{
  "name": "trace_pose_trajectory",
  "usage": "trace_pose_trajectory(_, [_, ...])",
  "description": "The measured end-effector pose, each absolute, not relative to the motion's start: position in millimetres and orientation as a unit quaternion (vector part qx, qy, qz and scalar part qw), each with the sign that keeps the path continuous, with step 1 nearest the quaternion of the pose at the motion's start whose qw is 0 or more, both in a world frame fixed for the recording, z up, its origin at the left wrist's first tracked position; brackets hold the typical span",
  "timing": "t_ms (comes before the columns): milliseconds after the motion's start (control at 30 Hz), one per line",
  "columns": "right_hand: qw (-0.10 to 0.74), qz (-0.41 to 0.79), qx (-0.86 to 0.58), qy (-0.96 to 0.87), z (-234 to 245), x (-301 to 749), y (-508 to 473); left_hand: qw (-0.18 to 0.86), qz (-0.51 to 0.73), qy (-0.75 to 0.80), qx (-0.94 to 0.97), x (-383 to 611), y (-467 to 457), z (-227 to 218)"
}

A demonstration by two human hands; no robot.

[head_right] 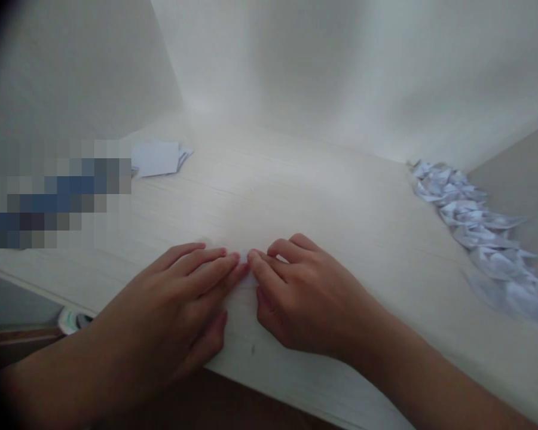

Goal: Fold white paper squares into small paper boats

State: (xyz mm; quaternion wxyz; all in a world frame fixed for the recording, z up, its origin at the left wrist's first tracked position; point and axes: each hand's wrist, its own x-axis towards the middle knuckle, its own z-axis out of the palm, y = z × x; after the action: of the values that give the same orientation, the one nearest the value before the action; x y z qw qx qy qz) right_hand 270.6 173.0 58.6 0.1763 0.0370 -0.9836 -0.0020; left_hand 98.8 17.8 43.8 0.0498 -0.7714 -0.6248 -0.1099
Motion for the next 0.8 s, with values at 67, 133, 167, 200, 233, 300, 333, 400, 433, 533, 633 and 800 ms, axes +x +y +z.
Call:
trace_pose_trajectory(67, [0.183,-0.033,0.038,-0.982,59,281,166,0.056,-0.102,-0.624,-0.773,99,19,45])
trace_pose_trajectory(133, [0.174,-0.053,0.017,-0.983,60,292,159,0.055,-0.095,-0.622,-0.775,99,19,47])
trace_pose_trajectory(167, [0.168,-0.058,0.004,-0.984,61,297,156,0.053,-0.093,-0.621,-0.777,98,19,48])
trace_pose_trajectory(200, [0.156,-0.059,-0.014,-0.986,62,301,153,0.052,-0.091,-0.620,-0.778,98,20,49])
trace_pose_trajectory(233, [0.142,-0.056,-0.033,-0.988,62,304,150,0.050,-0.087,-0.618,-0.780,97,20,50])
trace_pose_trajectory(300, [0.118,-0.044,-0.067,-0.990,63,307,145,0.047,-0.080,-0.618,-0.780,95,22,53])
trace_pose_trajectory(333, [0.114,-0.040,-0.082,-0.989,64,307,142,0.042,-0.074,-0.615,-0.784,94,23,54])
trace_pose_trajectory(400, [0.106,-0.037,-0.127,-0.986,64,303,133,0.035,-0.066,-0.613,-0.786,92,26,57])
trace_pose_trajectory(433, [0.103,-0.037,-0.154,-0.982,63,300,128,0.037,-0.067,-0.612,-0.787,91,27,58])
trace_pose_trajectory(533, [0.142,-0.024,-0.245,-0.959,57,286,108,0.046,-0.071,-0.600,-0.796,87,29,59])
trace_pose_trajectory(633, [0.157,0.032,-0.272,-0.949,49,273,89,0.006,-0.082,-0.604,-0.792,81,35,59])
trace_pose_trajectory(800, [0.177,0.113,-0.361,-0.909,43,263,79,-0.114,-0.095,-0.607,-0.780,67,64,74])
